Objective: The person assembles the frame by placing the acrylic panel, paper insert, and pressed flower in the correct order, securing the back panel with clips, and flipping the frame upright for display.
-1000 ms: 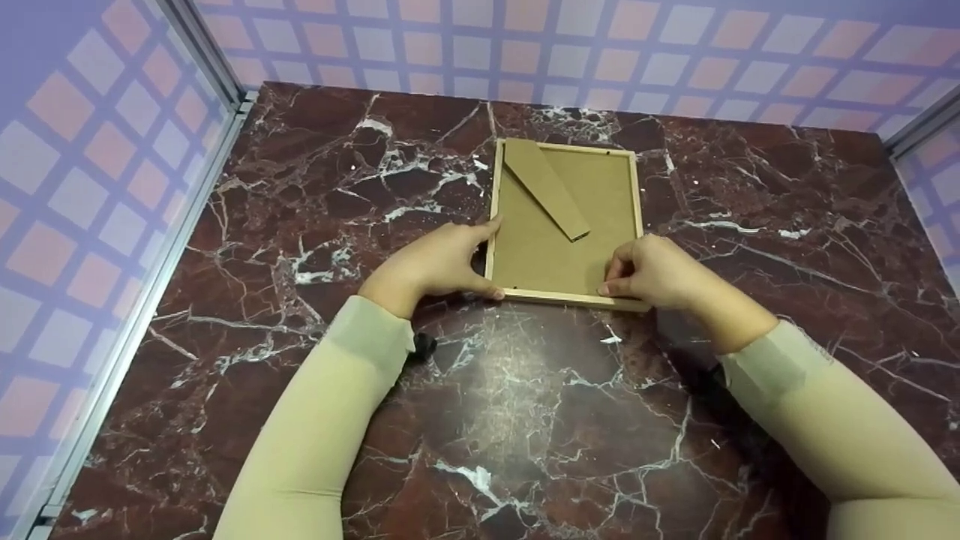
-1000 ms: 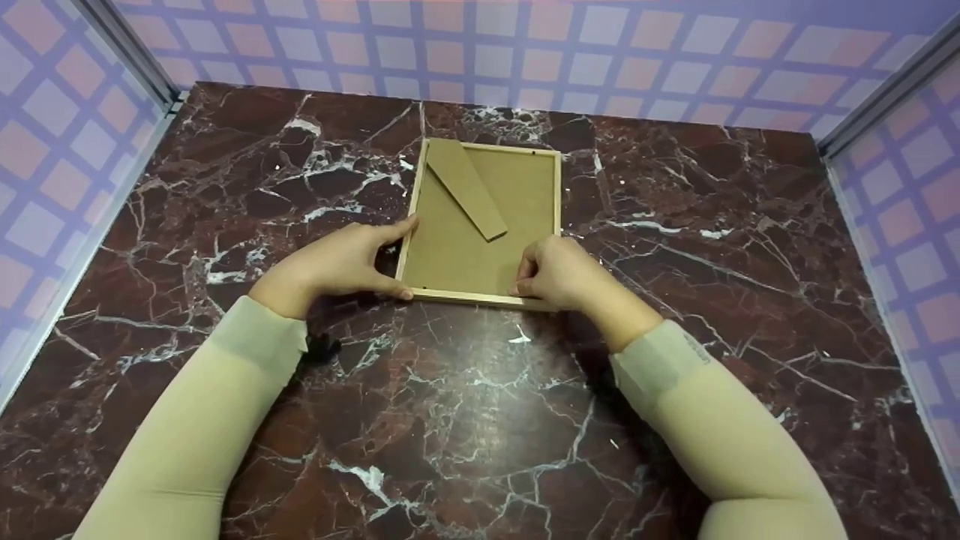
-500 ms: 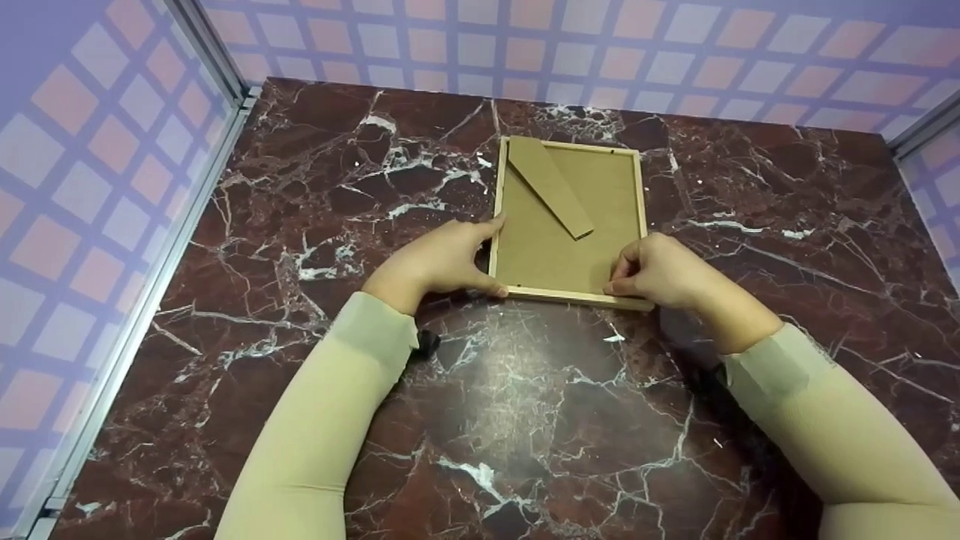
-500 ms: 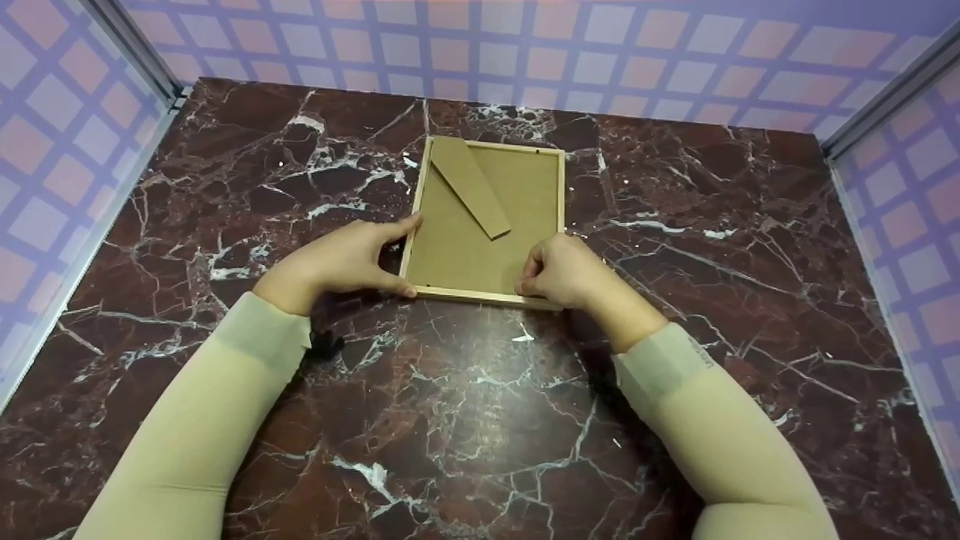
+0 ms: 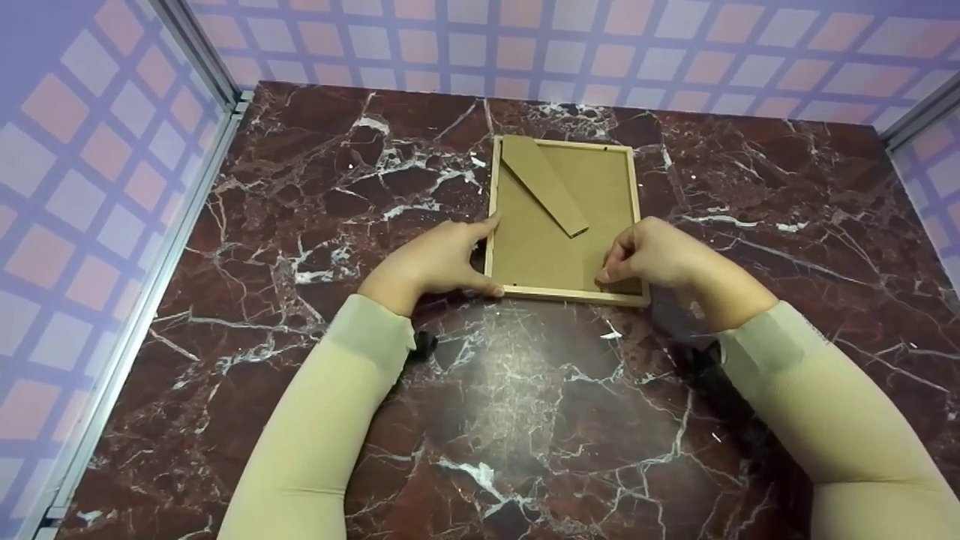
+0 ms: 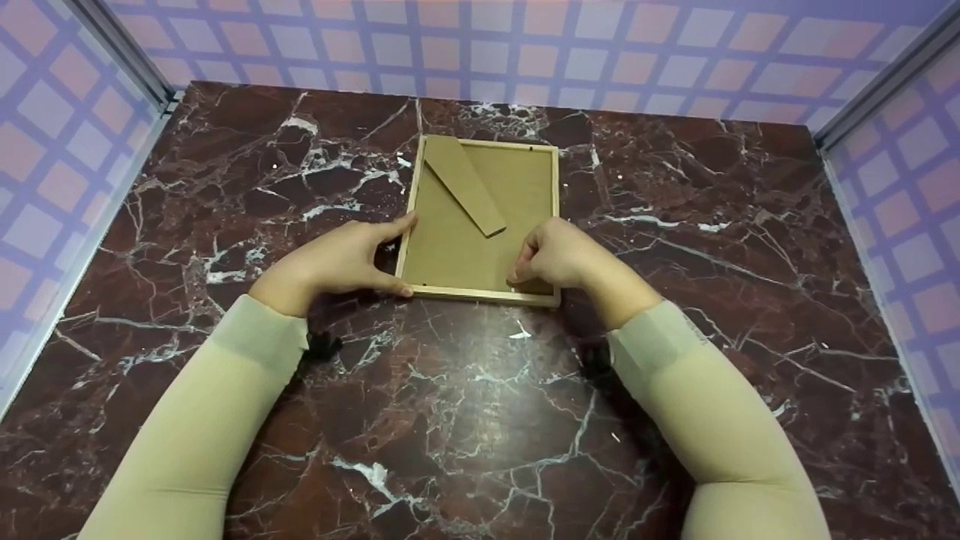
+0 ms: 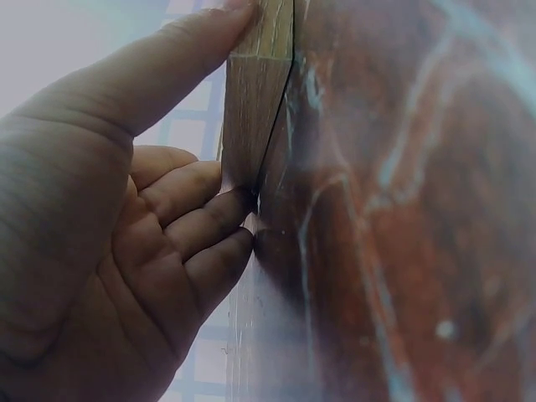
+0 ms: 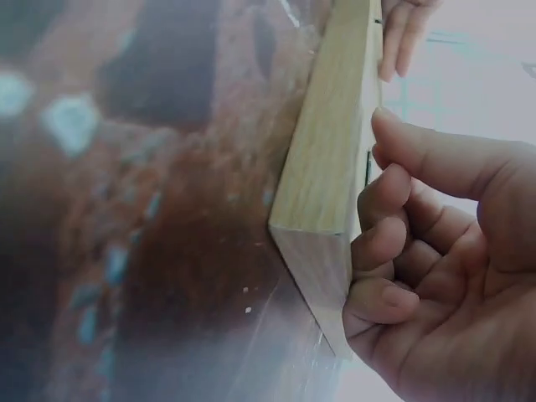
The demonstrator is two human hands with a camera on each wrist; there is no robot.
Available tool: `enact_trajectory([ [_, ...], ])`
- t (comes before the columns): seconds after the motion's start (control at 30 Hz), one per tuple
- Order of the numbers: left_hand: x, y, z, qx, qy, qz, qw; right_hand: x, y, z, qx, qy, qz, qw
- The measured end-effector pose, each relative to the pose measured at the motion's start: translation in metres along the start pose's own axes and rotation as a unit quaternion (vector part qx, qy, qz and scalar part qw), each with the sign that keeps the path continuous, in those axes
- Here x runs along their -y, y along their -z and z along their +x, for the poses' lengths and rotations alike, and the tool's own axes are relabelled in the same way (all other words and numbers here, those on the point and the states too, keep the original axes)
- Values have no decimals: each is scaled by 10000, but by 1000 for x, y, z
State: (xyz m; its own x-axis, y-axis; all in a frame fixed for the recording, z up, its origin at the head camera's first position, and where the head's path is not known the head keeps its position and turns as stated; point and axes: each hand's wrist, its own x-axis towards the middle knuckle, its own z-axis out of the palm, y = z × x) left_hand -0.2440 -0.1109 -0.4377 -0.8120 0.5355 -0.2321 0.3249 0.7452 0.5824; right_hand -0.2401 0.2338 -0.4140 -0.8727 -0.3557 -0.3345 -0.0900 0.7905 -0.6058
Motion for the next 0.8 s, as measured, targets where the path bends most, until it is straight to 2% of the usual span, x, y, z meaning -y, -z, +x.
enact_trajectory([
  [0.13, 0, -1, 1, -12, -27, -24, 10000, 6, -5, 2, -16, -166, 677, 9976],
  [0.27, 0, -1, 2, -15, 32, -1, 10000, 21, -18, 5, 76, 13, 891, 9960],
  [0.37, 0, 0, 3, -8, 36, -1, 10000, 34, -30, 8, 33, 257, 644, 9976],
  [0.6, 1, 3, 0, 0, 32, -43, 10000, 61, -57, 21, -151, 499, 627, 9967],
  [0.8, 0, 1, 1, 42, 23, -60, 10000, 71, -67, 27, -399, 628, 271, 9969],
])
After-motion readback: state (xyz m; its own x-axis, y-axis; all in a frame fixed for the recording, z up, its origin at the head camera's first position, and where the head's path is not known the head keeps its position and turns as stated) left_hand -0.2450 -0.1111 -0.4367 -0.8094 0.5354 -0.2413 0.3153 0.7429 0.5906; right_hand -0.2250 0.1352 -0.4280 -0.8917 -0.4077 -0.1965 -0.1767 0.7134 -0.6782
